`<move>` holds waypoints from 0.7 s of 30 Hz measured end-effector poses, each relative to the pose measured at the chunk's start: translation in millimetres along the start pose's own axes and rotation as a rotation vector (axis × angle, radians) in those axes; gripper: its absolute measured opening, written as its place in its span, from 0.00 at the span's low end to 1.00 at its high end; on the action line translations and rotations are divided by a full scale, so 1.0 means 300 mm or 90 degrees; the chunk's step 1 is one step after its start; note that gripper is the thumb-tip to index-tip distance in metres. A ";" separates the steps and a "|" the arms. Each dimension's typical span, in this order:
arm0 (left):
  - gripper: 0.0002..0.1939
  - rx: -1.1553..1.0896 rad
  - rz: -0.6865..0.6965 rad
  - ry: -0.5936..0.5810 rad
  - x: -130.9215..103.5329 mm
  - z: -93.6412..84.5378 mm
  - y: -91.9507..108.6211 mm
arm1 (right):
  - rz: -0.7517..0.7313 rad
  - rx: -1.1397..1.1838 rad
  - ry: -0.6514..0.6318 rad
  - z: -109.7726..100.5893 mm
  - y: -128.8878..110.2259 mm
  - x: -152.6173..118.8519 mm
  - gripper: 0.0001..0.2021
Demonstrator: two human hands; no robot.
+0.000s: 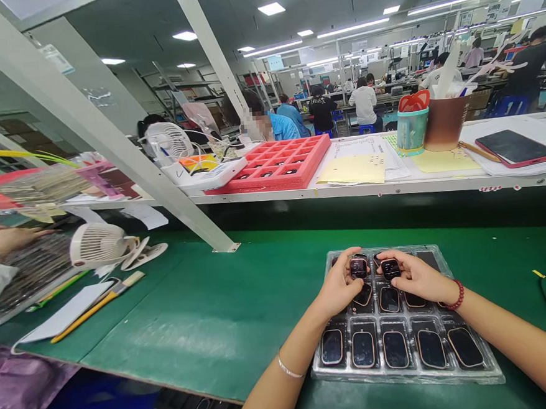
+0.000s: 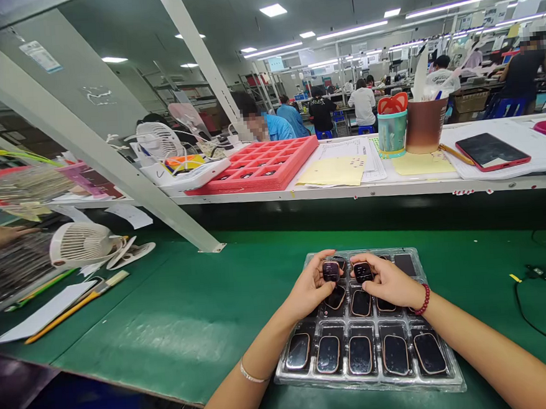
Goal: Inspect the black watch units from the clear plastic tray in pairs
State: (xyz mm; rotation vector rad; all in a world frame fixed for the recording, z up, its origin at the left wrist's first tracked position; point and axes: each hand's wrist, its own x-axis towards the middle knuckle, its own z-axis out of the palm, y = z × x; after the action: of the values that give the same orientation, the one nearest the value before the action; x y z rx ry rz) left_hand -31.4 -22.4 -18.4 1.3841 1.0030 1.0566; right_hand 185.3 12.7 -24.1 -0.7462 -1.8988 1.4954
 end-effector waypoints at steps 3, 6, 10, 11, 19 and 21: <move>0.33 -0.085 0.013 0.010 0.000 -0.001 0.000 | -0.003 0.124 0.033 -0.007 0.003 0.006 0.29; 0.32 -0.157 0.005 0.036 0.006 -0.011 0.002 | 0.058 0.257 0.064 -0.025 0.002 0.013 0.30; 0.28 -0.241 -0.021 0.089 0.017 -0.035 0.009 | 0.137 0.393 0.075 -0.050 -0.007 0.012 0.24; 0.26 -0.271 -0.036 0.094 0.020 -0.039 0.011 | 0.144 0.416 0.075 -0.054 -0.009 0.012 0.22; 0.25 -0.378 -0.093 0.033 0.032 -0.057 -0.003 | 0.144 0.459 0.084 -0.051 -0.014 0.008 0.29; 0.27 -0.376 -0.095 0.024 0.031 -0.059 -0.006 | 0.155 0.457 0.078 -0.053 -0.013 0.008 0.23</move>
State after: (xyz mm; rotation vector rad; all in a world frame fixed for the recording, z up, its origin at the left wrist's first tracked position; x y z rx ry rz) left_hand -46.1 -8.8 -19.1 0.7984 0.7235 1.1490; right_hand 195.2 23.8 -17.1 -0.7090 -1.0715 2.0490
